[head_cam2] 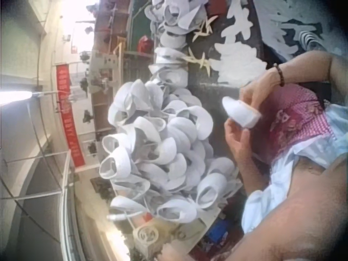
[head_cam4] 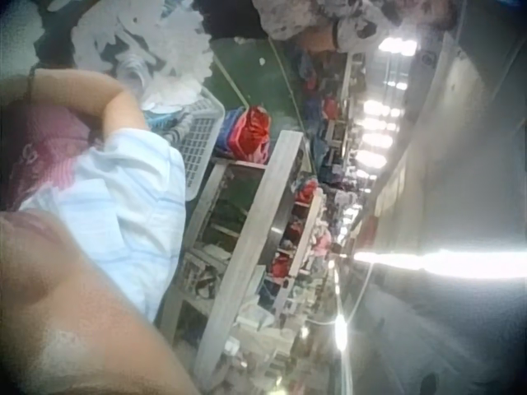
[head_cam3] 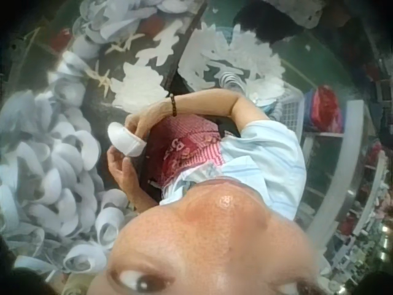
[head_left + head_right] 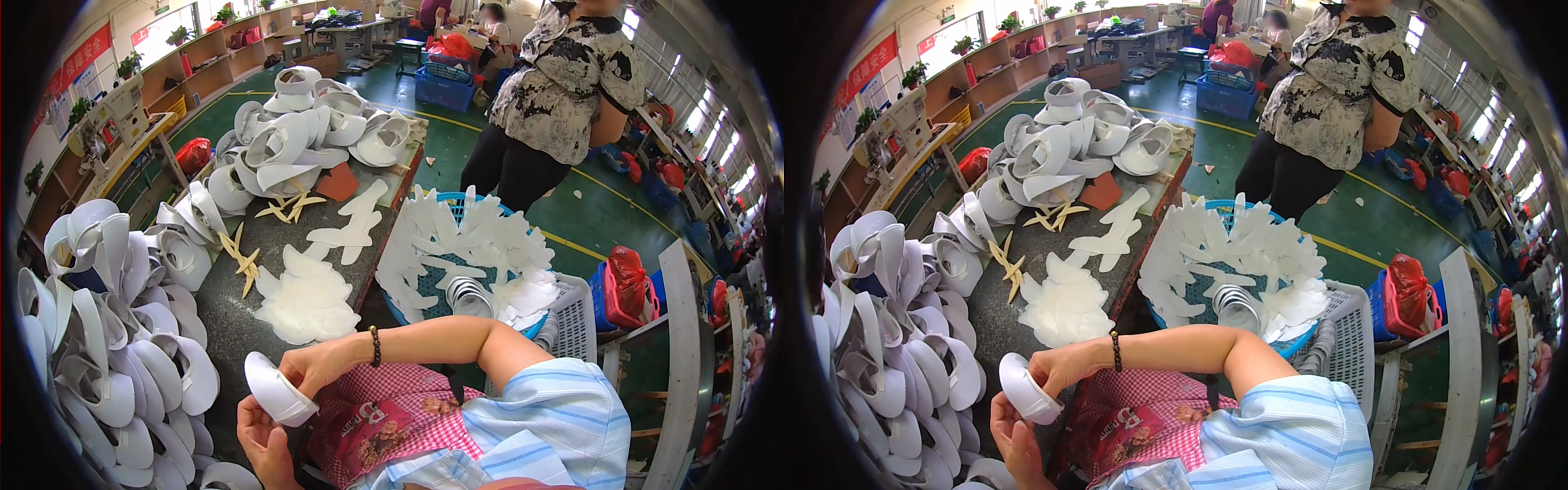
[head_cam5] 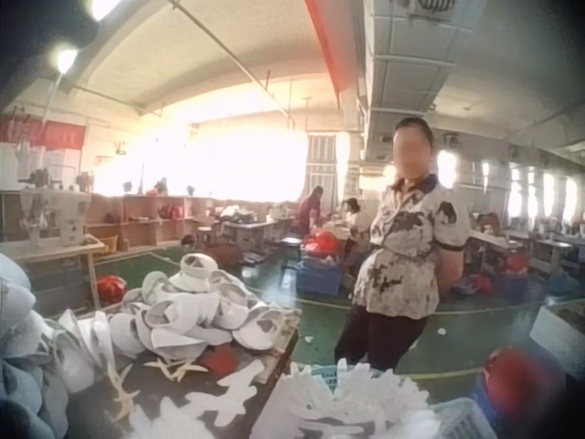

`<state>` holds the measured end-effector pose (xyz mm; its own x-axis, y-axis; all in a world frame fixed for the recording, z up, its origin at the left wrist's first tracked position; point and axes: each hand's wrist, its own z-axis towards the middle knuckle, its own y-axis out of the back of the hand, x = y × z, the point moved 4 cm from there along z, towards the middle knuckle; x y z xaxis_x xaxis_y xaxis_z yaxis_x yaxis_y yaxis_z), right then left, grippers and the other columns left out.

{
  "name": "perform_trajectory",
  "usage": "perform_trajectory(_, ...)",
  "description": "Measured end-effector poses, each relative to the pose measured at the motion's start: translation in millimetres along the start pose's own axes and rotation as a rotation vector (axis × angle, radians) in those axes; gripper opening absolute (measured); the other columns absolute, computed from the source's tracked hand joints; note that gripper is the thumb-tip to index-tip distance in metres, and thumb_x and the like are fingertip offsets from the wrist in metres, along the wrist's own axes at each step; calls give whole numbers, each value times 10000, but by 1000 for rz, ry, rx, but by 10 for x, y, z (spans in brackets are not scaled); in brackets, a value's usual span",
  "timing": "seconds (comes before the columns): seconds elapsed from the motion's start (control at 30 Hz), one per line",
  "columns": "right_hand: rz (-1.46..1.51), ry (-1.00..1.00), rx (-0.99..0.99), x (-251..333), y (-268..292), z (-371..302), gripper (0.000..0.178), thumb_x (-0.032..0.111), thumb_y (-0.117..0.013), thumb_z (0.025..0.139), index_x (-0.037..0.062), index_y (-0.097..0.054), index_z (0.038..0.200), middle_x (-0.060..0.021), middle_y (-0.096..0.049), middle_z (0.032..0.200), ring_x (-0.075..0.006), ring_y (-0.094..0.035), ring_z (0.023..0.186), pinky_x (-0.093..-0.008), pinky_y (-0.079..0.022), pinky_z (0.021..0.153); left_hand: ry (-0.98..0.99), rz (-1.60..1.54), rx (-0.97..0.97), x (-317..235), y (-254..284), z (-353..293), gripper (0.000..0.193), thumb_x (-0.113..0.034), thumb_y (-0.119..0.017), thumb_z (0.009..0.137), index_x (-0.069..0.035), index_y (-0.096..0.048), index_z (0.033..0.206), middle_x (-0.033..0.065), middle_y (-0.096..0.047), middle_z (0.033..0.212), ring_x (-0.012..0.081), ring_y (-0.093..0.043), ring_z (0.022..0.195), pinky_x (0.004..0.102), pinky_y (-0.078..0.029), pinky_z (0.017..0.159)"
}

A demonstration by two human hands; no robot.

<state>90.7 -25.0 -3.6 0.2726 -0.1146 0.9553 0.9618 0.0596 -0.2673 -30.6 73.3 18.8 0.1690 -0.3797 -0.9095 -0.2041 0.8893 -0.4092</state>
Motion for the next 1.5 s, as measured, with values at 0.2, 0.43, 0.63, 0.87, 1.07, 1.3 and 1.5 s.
perform_trajectory(0.2,-273,213,-351,-29,173,115,88,39,-666,791,-20,-604,806,-20,-641,767,-72,-554,685,-253,-473,607,-144,172,-249,143,354,131,257,-20,-696,799,-10,-495,958,66,-592,950,135,-566,888,284,-455,830)
perform_trajectory(0.43,88,283,-566,-140,181,-289,135,123,-639,878,56,-524,854,-90,-623,1036,-99,-540,916,-246,-436,816,-82,-179,-141,432,448,177,481,-136,-591,890,33,-419,1305,153,-535,1252,257,-529,1153,392,-396,1010)
perform_trajectory(0.63,142,155,-406,-20,255,-287,249,259,-653,887,38,-548,931,-79,-615,1066,-102,-540,945,-264,-427,843,-28,-244,-32,411,304,208,559,-168,-533,860,9,-367,1363,153,-483,1305,271,-485,1203,417,-383,1023)
perform_trajectory(0.87,-726,237,-416,99,196,-317,254,251,-634,888,14,-551,927,-71,-601,974,-221,-568,921,-363,-419,901,-63,-275,-138,371,168,221,715,-212,-621,796,16,-298,1392,173,-442,1319,296,-485,1190,415,-378,1022)
perform_trajectory(1.07,-1194,633,-584,307,-148,-304,194,138,-647,831,37,-483,805,-93,-469,778,-302,-517,804,-476,-376,983,-225,-115,3,386,200,133,769,-163,-687,749,42,-294,1378,165,-447,1308,269,-488,1182,400,-373,1021)
perform_trajectory(1.3,-1125,685,-667,336,-58,-285,190,115,-665,815,25,-501,844,-113,-498,726,-300,-534,703,-406,-449,718,-104,-35,-136,285,212,222,521,-74,-652,794,82,-450,1248,143,-557,1176,247,-556,1083,387,-414,978)
perform_trajectory(1.5,-1105,629,-690,358,-99,-343,170,144,-686,799,52,-551,847,-85,-544,631,-291,-564,573,-368,-427,568,-246,132,-301,220,248,116,390,-4,-686,725,79,-591,1094,110,-644,1019,185,-618,919,344,-468,863)
